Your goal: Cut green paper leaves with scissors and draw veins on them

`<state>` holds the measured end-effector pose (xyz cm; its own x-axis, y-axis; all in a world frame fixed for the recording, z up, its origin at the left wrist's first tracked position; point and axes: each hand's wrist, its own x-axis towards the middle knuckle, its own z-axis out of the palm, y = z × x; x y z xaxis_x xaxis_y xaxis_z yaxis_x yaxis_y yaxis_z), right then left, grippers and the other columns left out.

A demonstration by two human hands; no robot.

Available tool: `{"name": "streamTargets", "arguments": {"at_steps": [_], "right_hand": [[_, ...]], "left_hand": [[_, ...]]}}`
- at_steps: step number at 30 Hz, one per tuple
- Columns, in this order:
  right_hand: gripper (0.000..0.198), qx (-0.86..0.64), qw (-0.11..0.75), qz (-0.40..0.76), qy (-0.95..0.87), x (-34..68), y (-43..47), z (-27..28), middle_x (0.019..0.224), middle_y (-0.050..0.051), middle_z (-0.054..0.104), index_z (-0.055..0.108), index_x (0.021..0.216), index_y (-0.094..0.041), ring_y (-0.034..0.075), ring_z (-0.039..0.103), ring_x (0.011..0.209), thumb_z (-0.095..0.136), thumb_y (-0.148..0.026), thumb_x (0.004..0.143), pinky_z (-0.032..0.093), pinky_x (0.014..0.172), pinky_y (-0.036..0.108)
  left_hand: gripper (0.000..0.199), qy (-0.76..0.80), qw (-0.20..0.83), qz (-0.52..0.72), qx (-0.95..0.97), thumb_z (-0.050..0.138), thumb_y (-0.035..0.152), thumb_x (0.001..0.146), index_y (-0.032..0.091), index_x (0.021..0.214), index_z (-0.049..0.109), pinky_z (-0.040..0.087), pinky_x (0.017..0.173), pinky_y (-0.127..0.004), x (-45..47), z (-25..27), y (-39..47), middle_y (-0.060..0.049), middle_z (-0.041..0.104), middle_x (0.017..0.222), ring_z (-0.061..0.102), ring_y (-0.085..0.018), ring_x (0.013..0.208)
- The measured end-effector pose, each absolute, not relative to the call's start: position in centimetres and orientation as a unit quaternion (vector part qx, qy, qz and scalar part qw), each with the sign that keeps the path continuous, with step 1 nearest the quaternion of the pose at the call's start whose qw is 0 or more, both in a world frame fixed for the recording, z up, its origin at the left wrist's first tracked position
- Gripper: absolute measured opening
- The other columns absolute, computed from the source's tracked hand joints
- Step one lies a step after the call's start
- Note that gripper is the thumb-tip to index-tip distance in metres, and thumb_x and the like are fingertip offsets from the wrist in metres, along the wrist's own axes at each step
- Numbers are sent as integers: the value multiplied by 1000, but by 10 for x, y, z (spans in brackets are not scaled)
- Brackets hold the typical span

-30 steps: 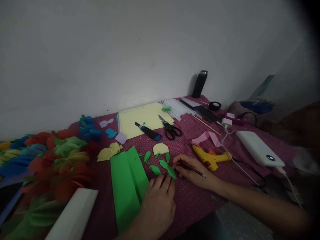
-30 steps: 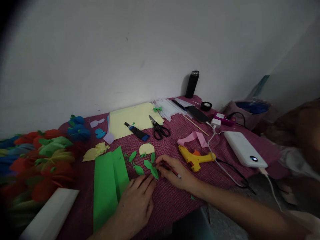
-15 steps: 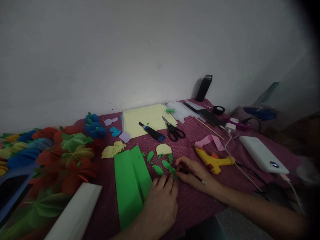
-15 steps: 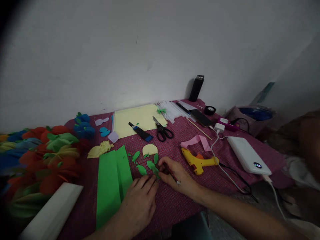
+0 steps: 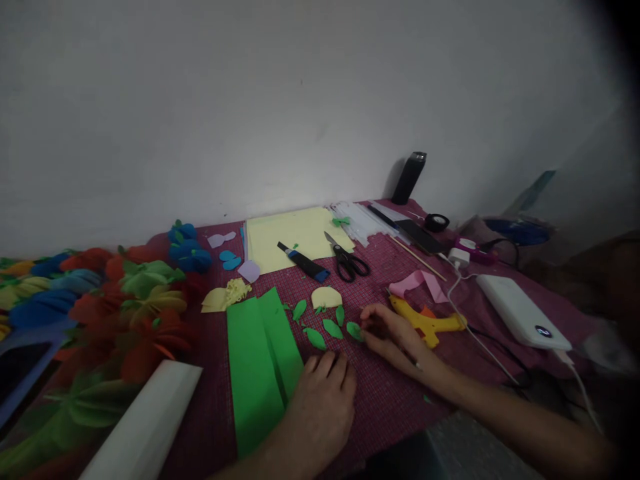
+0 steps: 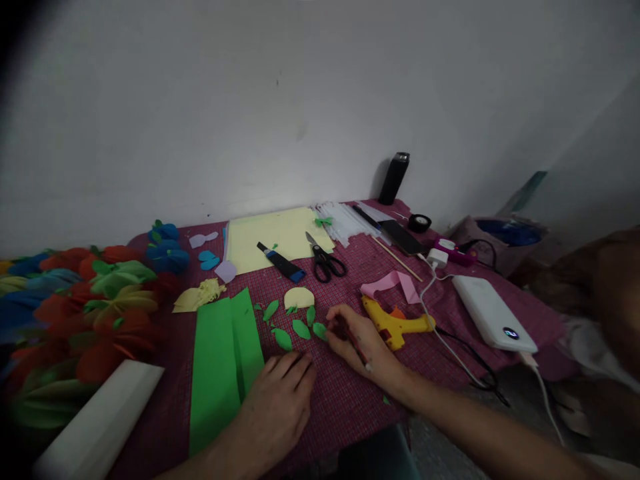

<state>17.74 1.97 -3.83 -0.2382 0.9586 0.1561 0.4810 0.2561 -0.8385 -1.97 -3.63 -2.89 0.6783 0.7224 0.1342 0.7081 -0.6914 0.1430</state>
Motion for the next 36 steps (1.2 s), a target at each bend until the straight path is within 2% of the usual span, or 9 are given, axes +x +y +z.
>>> {"name": "streamTargets", "arguments": {"at_steps": [4, 8, 10, 14, 16, 19, 22, 31, 36], "right_hand": [[17, -525, 244, 156, -800, 175, 10, -33, 74, 2, 60, 57, 91, -21, 19, 55, 67, 49, -10, 81, 40, 61, 29], [29, -503, 132, 75, -851, 165, -4, -32, 82, 6, 65, 58, 101, -20, 21, 59, 72, 46, -4, 79, 40, 60, 30], [27, -488, 143, 108, -854, 162, -9, -32, 83, 5, 66, 56, 100, -20, 20, 60, 72, 49, -5, 79, 41, 60, 29], [10, -484, 225, 204, -821, 171, -9, -31, 70, -1, 61, 51, 90, -22, 15, 57, 61, 51, -14, 83, 41, 56, 25], [12, -493, 248, 211, -807, 180, -6, -31, 73, 0, 62, 52, 90, -22, 16, 58, 65, 48, -12, 84, 43, 59, 26], [17, -498, 247, 210, -804, 190, -2, -32, 83, 3, 64, 54, 96, -22, 18, 59, 76, 46, -11, 86, 45, 68, 30], [19, -488, 242, 234, -805, 192, -3, -34, 85, 4, 64, 55, 97, -22, 19, 59, 78, 45, -10, 86, 45, 70, 30], [15, -439, 253, 371, -778, 181, -25, -34, 76, -1, 62, 57, 87, -23, 13, 56, 66, 50, -10, 82, 43, 61, 24], [10, -449, 294, 407, -739, 191, -19, -25, 78, 1, 63, 60, 88, -22, 14, 56, 68, 49, -23, 89, 43, 61, 25]], "left_hand": [[30, 379, 33, 102, 919, 52, 23, 88, 12, 115, 59, 40, 90, -38, -19, -30, -38, -9, 62, 118, 52, -24, 106], [30, 377, 26, 111, 919, 50, 25, 89, 13, 116, 58, 39, 93, -40, -19, -35, -40, -8, 63, 117, 52, -24, 107], [29, 372, 21, 111, 921, 50, 25, 89, 13, 114, 59, 40, 92, -40, -19, -36, -40, -8, 64, 114, 52, -24, 105], [23, 370, 20, 103, 923, 52, 21, 88, 14, 107, 63, 42, 88, -39, -19, -37, -40, -7, 65, 110, 54, -24, 102], [24, 376, 23, 107, 920, 52, 20, 87, 15, 109, 62, 42, 87, -39, -19, -37, -39, -8, 64, 114, 54, -24, 102], [29, 394, 28, 116, 911, 52, 20, 87, 14, 114, 61, 43, 86, -40, -19, -36, -38, -9, 63, 116, 54, -24, 101], [32, 418, 29, 123, 899, 52, 19, 85, 14, 115, 61, 43, 88, -42, -20, -35, -37, -10, 63, 118, 54, -26, 104], [31, 463, 12, 125, 878, 48, 9, 78, 14, 104, 64, 46, 84, -43, -22, -32, -35, -9, 66, 112, 57, -26, 101], [41, 445, 14, 144, 884, 49, 10, 77, 14, 117, 59, 43, 90, -42, -23, -32, -33, -8, 60, 125, 52, -26, 111]]}}
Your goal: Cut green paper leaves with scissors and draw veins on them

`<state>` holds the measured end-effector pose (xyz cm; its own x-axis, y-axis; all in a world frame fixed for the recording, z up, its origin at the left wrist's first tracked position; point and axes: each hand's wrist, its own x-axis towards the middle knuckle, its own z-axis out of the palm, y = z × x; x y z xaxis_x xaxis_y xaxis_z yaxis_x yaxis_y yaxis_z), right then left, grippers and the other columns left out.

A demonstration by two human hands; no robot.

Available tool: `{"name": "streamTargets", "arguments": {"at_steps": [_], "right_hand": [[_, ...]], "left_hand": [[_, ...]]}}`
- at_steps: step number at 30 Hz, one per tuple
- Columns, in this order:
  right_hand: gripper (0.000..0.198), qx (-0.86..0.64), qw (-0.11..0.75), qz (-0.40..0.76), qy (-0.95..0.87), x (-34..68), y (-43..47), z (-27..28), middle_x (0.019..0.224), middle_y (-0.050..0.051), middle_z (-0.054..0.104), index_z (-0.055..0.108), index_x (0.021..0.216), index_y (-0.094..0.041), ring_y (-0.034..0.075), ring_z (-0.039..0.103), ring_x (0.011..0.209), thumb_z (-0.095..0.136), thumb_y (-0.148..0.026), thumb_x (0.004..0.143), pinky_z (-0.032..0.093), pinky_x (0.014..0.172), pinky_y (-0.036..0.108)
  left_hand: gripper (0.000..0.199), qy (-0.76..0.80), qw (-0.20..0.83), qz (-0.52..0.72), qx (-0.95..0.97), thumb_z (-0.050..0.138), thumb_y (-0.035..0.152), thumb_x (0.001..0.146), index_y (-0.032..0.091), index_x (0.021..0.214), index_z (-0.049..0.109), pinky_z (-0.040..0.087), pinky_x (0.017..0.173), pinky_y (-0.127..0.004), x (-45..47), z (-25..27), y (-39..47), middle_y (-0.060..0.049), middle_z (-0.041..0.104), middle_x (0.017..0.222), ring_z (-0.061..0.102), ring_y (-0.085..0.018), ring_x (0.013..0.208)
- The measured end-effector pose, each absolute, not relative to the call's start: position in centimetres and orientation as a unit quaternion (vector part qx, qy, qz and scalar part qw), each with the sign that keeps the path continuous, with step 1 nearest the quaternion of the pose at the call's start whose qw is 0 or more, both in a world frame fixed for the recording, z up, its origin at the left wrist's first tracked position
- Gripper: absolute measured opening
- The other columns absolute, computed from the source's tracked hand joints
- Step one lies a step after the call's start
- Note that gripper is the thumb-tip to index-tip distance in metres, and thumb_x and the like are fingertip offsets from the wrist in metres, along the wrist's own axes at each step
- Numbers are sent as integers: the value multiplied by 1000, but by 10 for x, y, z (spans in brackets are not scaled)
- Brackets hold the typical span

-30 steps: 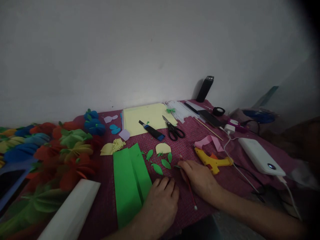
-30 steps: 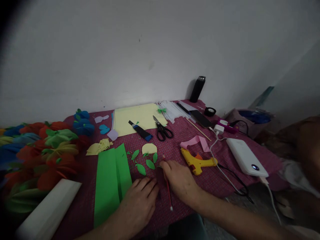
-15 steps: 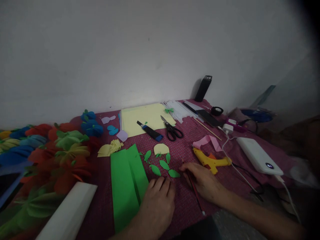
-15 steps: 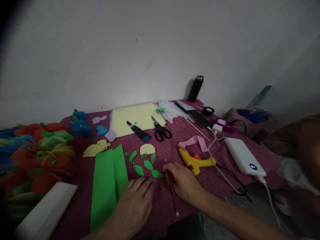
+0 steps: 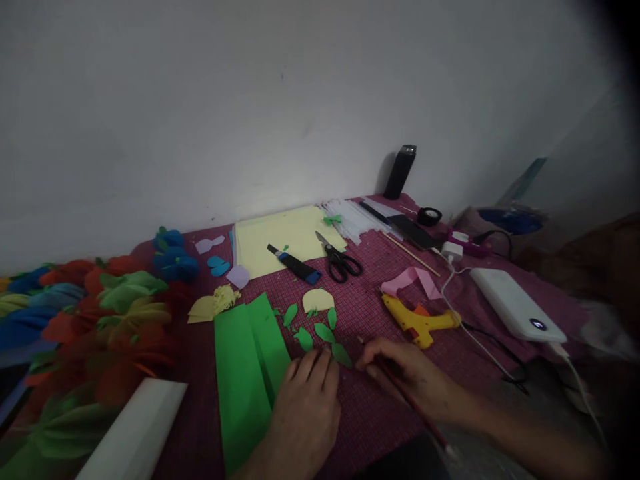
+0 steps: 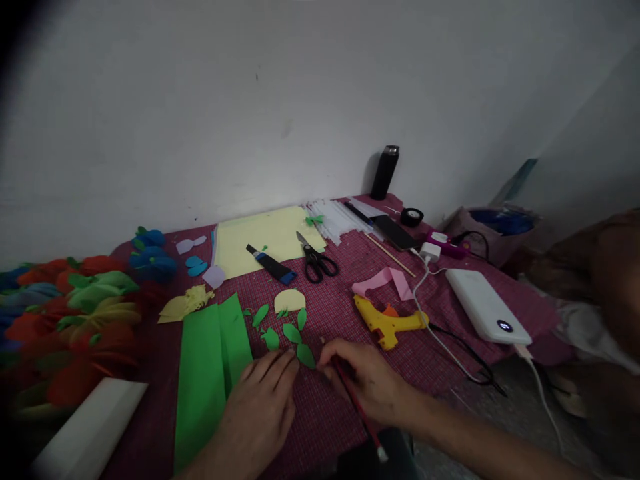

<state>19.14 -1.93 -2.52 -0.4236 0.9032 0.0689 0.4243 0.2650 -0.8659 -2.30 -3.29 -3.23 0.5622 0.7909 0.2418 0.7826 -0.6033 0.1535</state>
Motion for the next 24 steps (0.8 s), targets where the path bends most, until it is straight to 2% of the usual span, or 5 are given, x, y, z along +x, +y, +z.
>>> {"name": "streamTargets", "arguments": {"at_steps": [4, 9, 15, 20, 24], "right_hand": [[29, -457, 324, 522, -644, 200, -2, -22, 87, 5, 69, 62, 106, -21, 14, 58, 70, 44, -40, 93, 46, 64, 27], [38, -461, 347, 532, -620, 194, 19, -32, 69, 1, 62, 66, 94, -17, 10, 48, 51, 45, -50, 91, 38, 49, 23], [26, -435, 332, 575, -608, 179, 32, -35, 71, 0, 61, 58, 89, -18, 11, 51, 56, 50, -43, 89, 41, 53, 23], [16, -416, 319, 565, -637, 178, 39, -32, 70, -2, 55, 57, 90, -18, 11, 50, 60, 49, -33, 90, 40, 56, 23], [5, -402, 343, 538, -657, 179, 38, -32, 70, -2, 51, 55, 81, -19, 13, 50, 67, 55, -23, 84, 41, 61, 24]], "left_hand": [[45, 430, 31, 135, 892, 48, 16, 82, 17, 127, 52, 40, 94, -45, -23, -32, -31, -5, 54, 133, 49, -26, 116], [40, 423, 37, 115, 898, 48, 35, 88, 21, 125, 54, 39, 94, -48, -23, -31, -29, -5, 54, 133, 49, -28, 117], [46, 400, 29, 93, 911, 46, 48, 89, 22, 126, 53, 39, 93, -47, -27, -29, -24, -6, 54, 133, 48, -28, 118], [48, 381, 5, 92, 920, 44, 54, 88, 24, 124, 54, 39, 91, -45, -29, -33, -22, -8, 55, 131, 49, -28, 118], [50, 372, -18, 90, 924, 42, 57, 88, 24, 125, 54, 38, 91, -44, -30, -37, -21, -9, 57, 129, 49, -28, 117]]}}
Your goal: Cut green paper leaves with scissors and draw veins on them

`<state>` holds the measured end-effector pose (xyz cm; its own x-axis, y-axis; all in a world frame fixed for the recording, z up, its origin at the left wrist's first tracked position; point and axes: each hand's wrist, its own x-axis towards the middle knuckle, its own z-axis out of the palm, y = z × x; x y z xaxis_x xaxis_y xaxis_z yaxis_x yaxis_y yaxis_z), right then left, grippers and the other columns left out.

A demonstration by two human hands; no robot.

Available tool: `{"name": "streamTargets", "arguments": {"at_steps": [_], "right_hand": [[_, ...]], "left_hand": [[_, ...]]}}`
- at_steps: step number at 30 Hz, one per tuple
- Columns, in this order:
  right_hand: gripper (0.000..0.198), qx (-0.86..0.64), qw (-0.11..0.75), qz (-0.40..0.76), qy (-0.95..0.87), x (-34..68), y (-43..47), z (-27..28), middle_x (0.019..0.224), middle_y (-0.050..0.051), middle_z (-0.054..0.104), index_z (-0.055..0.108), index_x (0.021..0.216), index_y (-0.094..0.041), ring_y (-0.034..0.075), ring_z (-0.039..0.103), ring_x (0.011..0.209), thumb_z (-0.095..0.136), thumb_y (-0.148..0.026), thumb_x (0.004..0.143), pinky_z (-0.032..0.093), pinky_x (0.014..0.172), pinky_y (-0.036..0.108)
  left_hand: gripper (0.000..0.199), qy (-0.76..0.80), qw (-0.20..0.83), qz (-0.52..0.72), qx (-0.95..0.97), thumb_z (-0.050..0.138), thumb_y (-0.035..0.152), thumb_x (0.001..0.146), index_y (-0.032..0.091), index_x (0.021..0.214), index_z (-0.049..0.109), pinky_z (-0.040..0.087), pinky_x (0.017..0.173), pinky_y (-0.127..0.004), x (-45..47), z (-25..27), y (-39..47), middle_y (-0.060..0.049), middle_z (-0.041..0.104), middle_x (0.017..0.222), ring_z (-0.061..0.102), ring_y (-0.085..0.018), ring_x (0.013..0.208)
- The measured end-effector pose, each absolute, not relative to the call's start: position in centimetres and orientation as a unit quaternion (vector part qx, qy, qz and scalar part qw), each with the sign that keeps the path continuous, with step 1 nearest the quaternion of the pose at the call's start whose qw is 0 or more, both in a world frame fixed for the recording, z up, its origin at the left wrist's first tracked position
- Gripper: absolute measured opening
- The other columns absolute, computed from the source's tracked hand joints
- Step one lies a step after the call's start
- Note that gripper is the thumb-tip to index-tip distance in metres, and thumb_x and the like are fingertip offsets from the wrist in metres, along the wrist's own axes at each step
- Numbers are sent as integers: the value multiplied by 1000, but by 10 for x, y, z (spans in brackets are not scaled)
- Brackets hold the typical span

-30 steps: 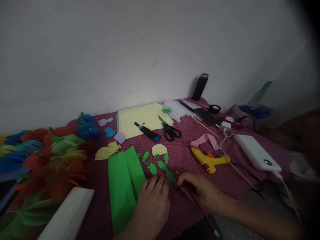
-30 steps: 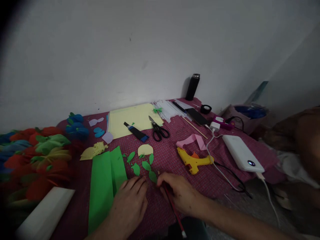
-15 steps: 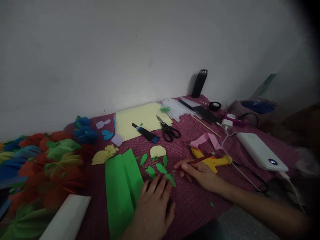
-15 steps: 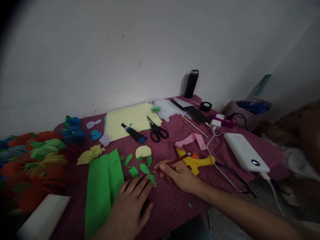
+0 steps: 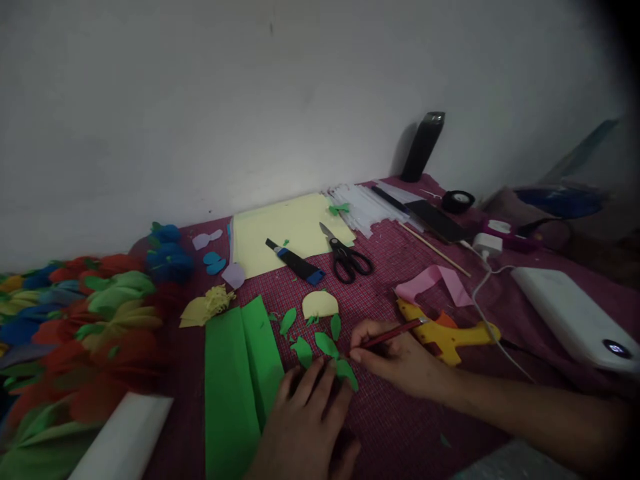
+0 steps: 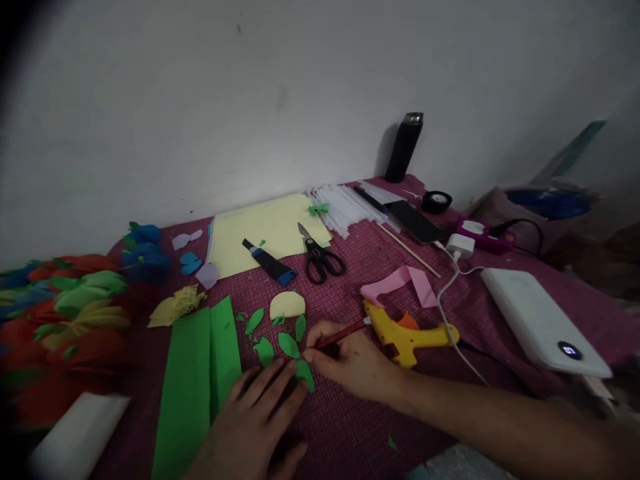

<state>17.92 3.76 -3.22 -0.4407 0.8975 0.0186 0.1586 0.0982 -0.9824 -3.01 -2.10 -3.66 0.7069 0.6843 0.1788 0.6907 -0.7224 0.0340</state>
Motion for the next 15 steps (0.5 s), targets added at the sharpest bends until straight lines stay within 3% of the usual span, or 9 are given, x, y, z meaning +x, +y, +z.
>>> {"name": "streamTargets", "arguments": {"at_steps": [15], "right_hand": [[8, -401, 331, 530, -669, 179, 37, -34, 66, -2, 55, 60, 77, -18, 12, 51, 63, 54, -17, 82, 41, 57, 23]], "left_hand": [[67, -341, -75, 0, -937, 53, 59, 80, 23, 136, 40, 33, 99, -49, -38, -29, -19, -16, 41, 142, 36, -33, 130]]}}
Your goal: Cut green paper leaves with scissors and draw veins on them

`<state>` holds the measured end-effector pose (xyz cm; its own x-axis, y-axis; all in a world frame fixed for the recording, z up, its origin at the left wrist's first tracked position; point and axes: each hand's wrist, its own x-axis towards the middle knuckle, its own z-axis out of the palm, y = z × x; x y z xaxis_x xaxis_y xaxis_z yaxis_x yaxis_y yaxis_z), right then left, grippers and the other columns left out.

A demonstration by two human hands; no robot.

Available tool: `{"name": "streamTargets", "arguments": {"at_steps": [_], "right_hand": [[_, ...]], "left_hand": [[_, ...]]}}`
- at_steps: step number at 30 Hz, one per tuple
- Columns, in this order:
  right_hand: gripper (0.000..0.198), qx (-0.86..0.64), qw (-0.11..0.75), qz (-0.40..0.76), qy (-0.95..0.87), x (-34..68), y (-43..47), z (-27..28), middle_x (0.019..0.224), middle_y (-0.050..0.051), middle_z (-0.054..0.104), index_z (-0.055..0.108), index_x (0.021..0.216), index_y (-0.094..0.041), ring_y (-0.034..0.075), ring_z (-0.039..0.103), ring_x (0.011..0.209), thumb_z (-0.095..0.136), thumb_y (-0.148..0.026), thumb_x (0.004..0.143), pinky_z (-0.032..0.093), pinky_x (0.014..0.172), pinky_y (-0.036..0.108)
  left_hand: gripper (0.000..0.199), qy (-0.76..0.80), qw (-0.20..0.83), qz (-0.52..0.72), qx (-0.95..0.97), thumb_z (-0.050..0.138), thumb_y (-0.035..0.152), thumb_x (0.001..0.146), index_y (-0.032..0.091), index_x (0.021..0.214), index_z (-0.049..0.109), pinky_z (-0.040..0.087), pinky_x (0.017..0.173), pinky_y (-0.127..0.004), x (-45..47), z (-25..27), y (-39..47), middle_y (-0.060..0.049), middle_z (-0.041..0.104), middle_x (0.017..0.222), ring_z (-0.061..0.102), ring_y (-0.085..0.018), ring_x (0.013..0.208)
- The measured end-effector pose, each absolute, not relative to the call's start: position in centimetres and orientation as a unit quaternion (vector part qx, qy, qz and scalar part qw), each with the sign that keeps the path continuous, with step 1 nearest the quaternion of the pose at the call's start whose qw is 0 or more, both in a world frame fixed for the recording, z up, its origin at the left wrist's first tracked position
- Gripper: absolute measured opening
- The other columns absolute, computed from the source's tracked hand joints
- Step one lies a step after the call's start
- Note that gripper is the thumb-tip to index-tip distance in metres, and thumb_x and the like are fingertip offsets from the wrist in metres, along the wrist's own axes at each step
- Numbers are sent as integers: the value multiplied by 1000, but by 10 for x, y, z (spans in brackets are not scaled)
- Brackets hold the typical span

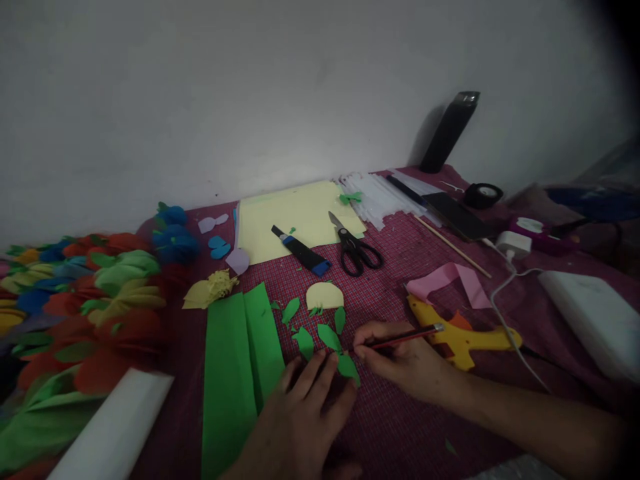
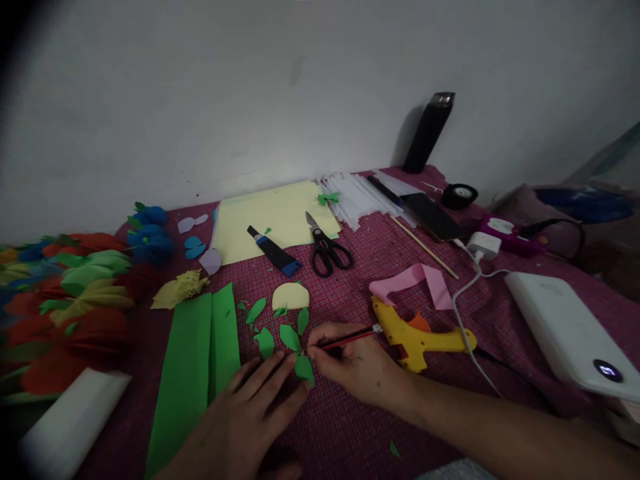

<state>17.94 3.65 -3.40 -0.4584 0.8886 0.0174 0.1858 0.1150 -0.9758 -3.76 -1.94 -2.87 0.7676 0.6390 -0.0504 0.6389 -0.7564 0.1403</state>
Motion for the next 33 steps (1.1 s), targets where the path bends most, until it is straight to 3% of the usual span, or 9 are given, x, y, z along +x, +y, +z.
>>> {"name": "streamTargets", "arguments": {"at_steps": [20, 33], "right_hand": [[9, -379, 309, 536, -688, 181, 40, -36, 69, -2, 55, 60, 79, -18, 12, 51, 66, 53, -18, 85, 41, 60, 22], [11, -385, 295, 542, -686, 180, 40, -30, 64, -3, 50, 57, 73, -18, 12, 47, 61, 51, -18, 83, 39, 56, 23]], "left_hand": [[69, 346, 101, -9, 933, 52, 62, 79, 23, 135, 42, 34, 98, -53, -36, -23, -19, -18, 41, 141, 35, -34, 130], [69, 353, 111, -1, 929, 56, 60, 77, 24, 135, 43, 31, 101, -51, -37, -25, -20, -14, 42, 142, 34, -33, 130]]}}
